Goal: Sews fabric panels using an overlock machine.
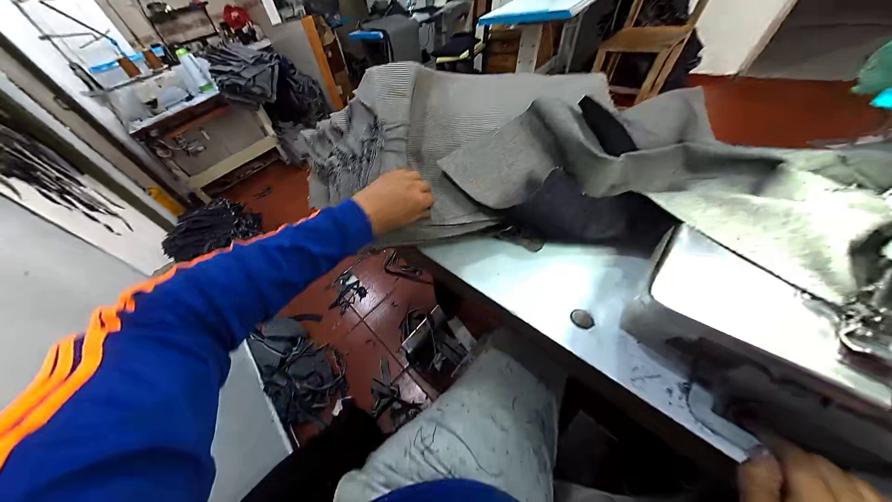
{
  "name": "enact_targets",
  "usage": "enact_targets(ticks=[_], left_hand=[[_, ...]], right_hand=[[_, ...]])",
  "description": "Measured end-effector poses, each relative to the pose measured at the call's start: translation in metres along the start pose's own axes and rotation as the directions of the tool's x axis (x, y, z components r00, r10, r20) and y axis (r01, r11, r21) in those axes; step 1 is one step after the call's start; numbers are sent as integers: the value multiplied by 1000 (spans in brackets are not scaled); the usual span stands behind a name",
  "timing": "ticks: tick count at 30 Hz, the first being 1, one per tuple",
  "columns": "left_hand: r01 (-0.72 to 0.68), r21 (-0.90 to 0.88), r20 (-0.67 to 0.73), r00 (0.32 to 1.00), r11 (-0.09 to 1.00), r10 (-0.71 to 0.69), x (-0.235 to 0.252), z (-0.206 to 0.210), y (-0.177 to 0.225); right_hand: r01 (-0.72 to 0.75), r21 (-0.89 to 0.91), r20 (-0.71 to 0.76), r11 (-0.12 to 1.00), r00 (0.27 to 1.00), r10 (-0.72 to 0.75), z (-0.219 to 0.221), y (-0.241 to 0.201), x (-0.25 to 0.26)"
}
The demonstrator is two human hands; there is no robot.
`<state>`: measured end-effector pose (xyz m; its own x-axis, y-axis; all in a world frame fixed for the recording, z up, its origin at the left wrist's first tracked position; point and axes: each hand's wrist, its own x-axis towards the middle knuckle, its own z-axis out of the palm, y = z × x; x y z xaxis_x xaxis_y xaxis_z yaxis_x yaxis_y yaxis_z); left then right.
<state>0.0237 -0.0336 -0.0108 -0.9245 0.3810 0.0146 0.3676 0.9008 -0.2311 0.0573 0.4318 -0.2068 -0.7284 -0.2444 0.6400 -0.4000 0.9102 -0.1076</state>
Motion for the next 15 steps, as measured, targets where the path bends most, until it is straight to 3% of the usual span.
enact_targets(ticks=[3, 5, 8, 10, 12, 13, 15], left_hand=[[60, 88, 240, 967, 994, -80, 23, -27, 7], [167, 58, 313, 933, 984, -177, 39, -51, 9], [292, -201, 147, 953, 935, -265, 48, -82, 18], [237, -503, -6, 961, 831, -278, 50, -92, 51], [115, -820, -32, 969, 561, -245, 58, -87, 113], [58, -936, -25, 973, 347, -230, 66, -77, 150], [3, -995, 28, 971, -103, -236, 90, -57, 215]], right_hand=[[32, 176, 131, 984, 990, -56, -12, 14, -4], [20, 328, 205, 945, 974, -91, -24, 23, -5], [-29, 556, 233, 831, 965, -123, -45, 24, 3], [-58, 697, 236, 714, 960, -152, -58, 11, 16], [-132, 850, 246, 510, 956, -161, -55, -15, 30], [-197, 909, 265, 367, 953, -147, -49, -33, 37], [-327, 944, 329, 46, 942, -68, -37, -77, 51]])
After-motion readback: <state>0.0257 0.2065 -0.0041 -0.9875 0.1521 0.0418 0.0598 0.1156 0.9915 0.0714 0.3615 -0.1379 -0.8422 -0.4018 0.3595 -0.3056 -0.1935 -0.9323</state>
